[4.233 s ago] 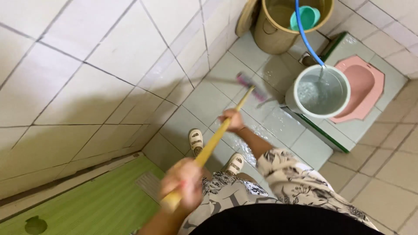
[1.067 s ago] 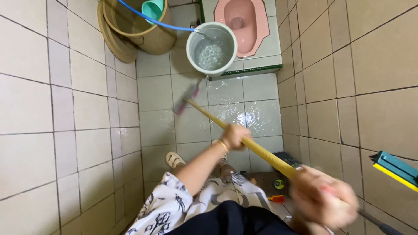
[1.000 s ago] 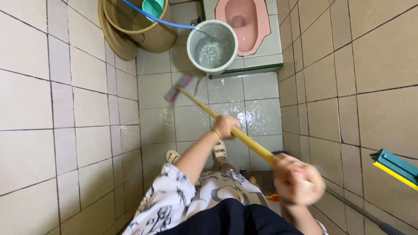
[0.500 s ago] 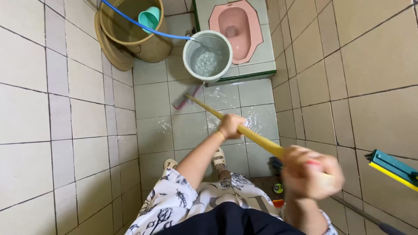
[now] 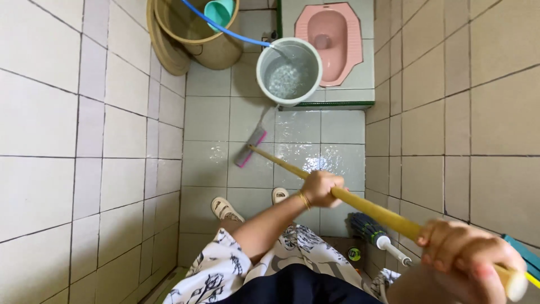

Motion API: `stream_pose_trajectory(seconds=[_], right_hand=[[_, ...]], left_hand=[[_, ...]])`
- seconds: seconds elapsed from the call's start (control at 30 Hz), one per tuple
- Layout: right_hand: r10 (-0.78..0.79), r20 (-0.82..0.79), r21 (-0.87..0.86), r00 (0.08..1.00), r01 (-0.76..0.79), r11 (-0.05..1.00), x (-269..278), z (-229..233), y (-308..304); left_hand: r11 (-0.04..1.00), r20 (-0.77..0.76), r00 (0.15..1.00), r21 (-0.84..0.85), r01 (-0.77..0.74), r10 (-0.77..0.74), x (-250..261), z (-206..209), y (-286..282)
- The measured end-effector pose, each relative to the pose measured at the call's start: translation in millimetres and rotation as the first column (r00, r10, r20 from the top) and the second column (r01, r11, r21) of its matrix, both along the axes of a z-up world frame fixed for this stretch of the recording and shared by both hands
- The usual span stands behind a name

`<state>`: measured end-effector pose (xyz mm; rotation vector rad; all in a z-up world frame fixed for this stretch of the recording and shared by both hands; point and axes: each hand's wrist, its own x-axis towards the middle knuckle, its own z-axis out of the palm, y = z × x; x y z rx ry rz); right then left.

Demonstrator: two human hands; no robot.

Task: Scrubbing a tiled bathroom floor with a long-handled brush and water.

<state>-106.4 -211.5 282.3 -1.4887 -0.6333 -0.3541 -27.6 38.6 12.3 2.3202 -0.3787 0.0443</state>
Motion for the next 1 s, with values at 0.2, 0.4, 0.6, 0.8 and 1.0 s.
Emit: stream_pose_trajectory(seconds=[0.2, 0.4, 0.6, 0.8, 1.0], right_hand=[[0.196, -0.2, 0.303, 0.96, -0.13, 0.944, 50.0, -87.4, 76.2], [0.013, 0.127, -0.275, 0.992, 0.022, 0.961, 62.4, 28.2, 11.2], [0.265, -0.014, -0.109, 0.964, -0.265, 0.958, 95.3, -41.9, -102.1], [0.064, 0.143, -0.034, 0.988, -0.059, 0.998, 76.2, -30.6, 88.7], [-0.023, 0.209, -0.018, 0.978, 0.027, 0.999, 90.3, 6.2, 65.4]], left_hand=[[0.969, -0.056, 0.997, 0.246, -0.032, 0.047, 12.0, -74.5, 60.2], [0.978, 0.198, 0.972, -0.192, -0.088, 0.126, -0.1, 25.9, -27.0], [0.931, 0.233, 0.968, -0.365, 0.003, 0.088, 11.4, 107.0, -68.8], [0.995, 0.104, 0.993, 0.069, -0.069, 0.062, 24.4, -42.9, 46.5], [0.98, 0.184, 0.972, -0.161, -0.113, 0.143, 12.9, 5.3, 16.6]])
